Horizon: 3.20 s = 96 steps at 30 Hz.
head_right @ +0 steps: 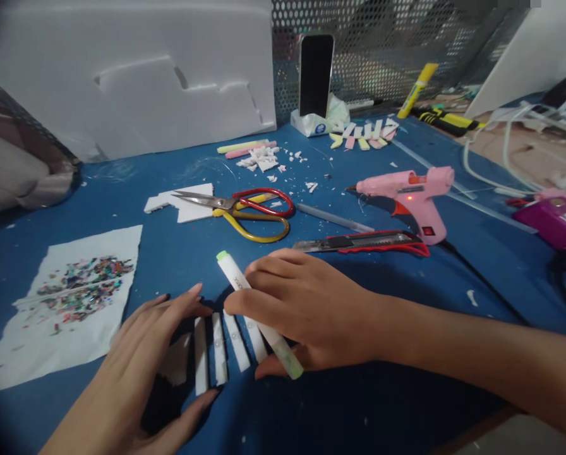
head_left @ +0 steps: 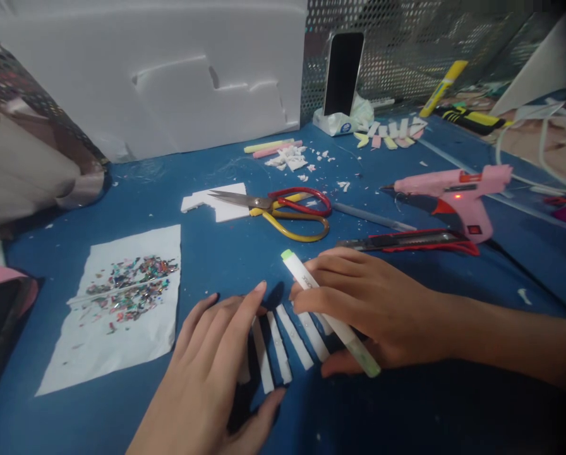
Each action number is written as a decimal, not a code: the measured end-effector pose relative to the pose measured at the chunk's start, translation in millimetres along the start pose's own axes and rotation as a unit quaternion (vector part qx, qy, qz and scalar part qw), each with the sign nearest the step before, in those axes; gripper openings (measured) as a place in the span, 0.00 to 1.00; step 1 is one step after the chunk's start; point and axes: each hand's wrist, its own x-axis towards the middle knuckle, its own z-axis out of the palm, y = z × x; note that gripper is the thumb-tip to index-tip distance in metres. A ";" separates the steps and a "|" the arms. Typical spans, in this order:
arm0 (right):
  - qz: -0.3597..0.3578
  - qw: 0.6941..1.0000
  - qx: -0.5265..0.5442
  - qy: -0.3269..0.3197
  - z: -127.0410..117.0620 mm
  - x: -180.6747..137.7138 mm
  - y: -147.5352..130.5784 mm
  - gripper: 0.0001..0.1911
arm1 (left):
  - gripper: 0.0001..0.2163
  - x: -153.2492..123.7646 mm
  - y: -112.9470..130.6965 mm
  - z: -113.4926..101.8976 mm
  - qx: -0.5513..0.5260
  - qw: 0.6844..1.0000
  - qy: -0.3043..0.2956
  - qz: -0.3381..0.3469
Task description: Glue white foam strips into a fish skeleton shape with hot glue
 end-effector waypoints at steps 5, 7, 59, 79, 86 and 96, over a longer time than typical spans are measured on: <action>0.001 1.000 0.010 0.002 0.2 -1.1 -2.1 0.23 | 0.33 -1.4 0.1 0.0 0.016 1.000 0.011 0.008; 0.006 1.000 0.026 -0.005 0.9 -0.6 -3.5 0.24 | 0.32 -1.4 0.4 -0.4 0.015 1.000 0.016 0.007; 0.054 0.995 0.081 0.025 19.4 7.9 -23.2 0.24 | 0.33 -2.9 0.8 -0.2 0.025 0.999 0.024 0.007; 0.068 0.992 0.104 0.026 21.1 12.2 -26.3 0.25 | 0.32 -4.2 -1.0 -1.0 0.014 1.000 0.023 0.007; 0.067 0.992 0.106 0.022 19.7 12.6 -26.0 0.24 | 0.33 -5.9 -3.4 -0.8 0.009 1.000 0.023 0.012; 0.063 0.993 0.103 0.015 20.3 11.0 -26.3 0.23 | 0.32 -7.0 -2.6 -0.6 0.006 1.000 0.024 0.012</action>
